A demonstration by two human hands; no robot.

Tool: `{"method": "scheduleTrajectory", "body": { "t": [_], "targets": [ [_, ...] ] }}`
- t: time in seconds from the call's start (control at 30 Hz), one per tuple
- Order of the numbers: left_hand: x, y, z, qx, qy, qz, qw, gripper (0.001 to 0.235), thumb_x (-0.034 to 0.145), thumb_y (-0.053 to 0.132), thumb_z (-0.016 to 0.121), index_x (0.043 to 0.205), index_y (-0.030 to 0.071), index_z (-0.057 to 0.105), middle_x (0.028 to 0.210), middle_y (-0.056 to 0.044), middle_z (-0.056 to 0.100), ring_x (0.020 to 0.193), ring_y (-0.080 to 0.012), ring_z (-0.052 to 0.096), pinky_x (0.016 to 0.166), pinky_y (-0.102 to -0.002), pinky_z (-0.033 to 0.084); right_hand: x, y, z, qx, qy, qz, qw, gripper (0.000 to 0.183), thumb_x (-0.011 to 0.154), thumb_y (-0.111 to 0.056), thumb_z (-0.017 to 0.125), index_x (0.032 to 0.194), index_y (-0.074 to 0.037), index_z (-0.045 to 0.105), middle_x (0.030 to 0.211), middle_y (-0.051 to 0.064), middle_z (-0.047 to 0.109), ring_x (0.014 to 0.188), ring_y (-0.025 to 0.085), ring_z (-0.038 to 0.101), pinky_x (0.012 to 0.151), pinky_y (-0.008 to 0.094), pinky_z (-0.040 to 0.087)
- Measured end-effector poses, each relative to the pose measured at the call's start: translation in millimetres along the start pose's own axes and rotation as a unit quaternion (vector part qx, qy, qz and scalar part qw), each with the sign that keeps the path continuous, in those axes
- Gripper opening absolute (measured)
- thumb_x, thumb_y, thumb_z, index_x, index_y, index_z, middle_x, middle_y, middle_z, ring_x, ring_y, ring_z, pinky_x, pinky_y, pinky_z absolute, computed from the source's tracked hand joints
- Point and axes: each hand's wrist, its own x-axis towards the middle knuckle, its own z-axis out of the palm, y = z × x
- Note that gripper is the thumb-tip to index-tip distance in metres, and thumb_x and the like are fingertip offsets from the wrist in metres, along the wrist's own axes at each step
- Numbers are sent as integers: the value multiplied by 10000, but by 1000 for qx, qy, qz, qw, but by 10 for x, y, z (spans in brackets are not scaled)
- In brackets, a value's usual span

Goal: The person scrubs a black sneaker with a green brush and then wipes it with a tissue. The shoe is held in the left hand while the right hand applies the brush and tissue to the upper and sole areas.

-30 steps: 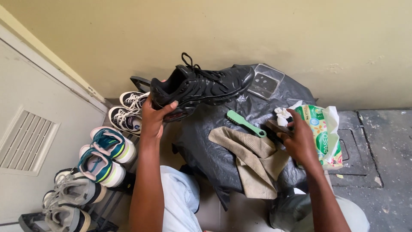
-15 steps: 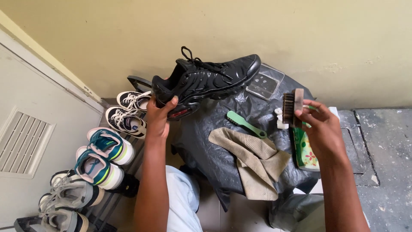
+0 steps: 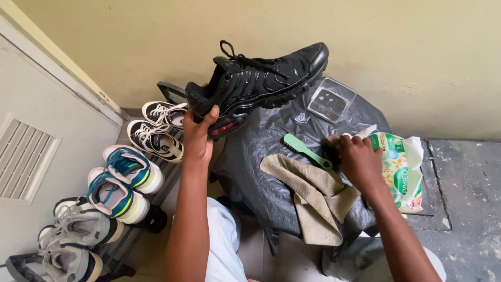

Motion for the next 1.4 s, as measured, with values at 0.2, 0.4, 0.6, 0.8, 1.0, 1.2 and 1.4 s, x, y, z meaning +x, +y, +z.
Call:
{"method": "scheduleTrajectory", "body": {
  "t": [0.2,0.4,0.6,0.8,1.0,1.2,1.4],
  "targets": [
    [53,-128,-63,11,-14,13,1000,523,774,181,935,1227,74,697,1061,-91,719,1048,-181,696,856,-407,614,-53,-555,-281,146,20,-84,986,406,838,-411,743,1169,-188,668,1061,44,660,1096,287,594,864,493,512],
    [-15,-93,-18,19,-11,-2,1000,540,743,162,948,1217,80,703,1059,-70,717,1033,-142,672,881,-394,603,-119,-636,-27,172,5,-115,978,380,885,-167,661,1232,-162,504,916,71,698,916,318,703,733,472,476],
    [-21,-82,9,30,-20,-19,999,591,763,195,939,1277,71,674,1118,-114,722,1100,-201,685,928,-424,589,294,-179,-268,246,138,-42,958,323,859,-83,810,1138,-46,650,1009,192,638,851,462,688,684,540,573],
    [62,-363,-135,32,-24,-17,999,694,744,222,966,1338,68,642,1195,-171,701,1154,-262,650,955,-476,560,1137,312,-80,166,79,-10,983,177,956,-106,726,1085,-118,605,918,123,606,762,450,732,615,510,604],
    [106,-356,-153,46,-17,-34,998,703,722,227,974,1330,74,654,1209,-170,703,1147,-265,654,949,-465,567,1217,93,-379,165,-7,-10,986,405,949,-29,664,1293,-12,452,983,292,632,832,573,707,664,641,596],
    [110,-296,-138,37,-18,-25,999,690,716,223,982,1311,77,665,1192,-178,708,1147,-265,656,943,-476,575,1504,320,149,133,18,1,991,243,941,-77,673,1181,-62,639,983,209,659,797,521,736,659,606,611],
    [91,-271,-104,40,-13,-30,999,661,709,212,980,1285,90,681,1168,-151,719,1132,-235,654,940,-444,570,949,-252,-1012,233,19,43,971,555,994,38,609,1447,-14,293,1063,375,592,935,664,640,777,720,539]
  ]
}}
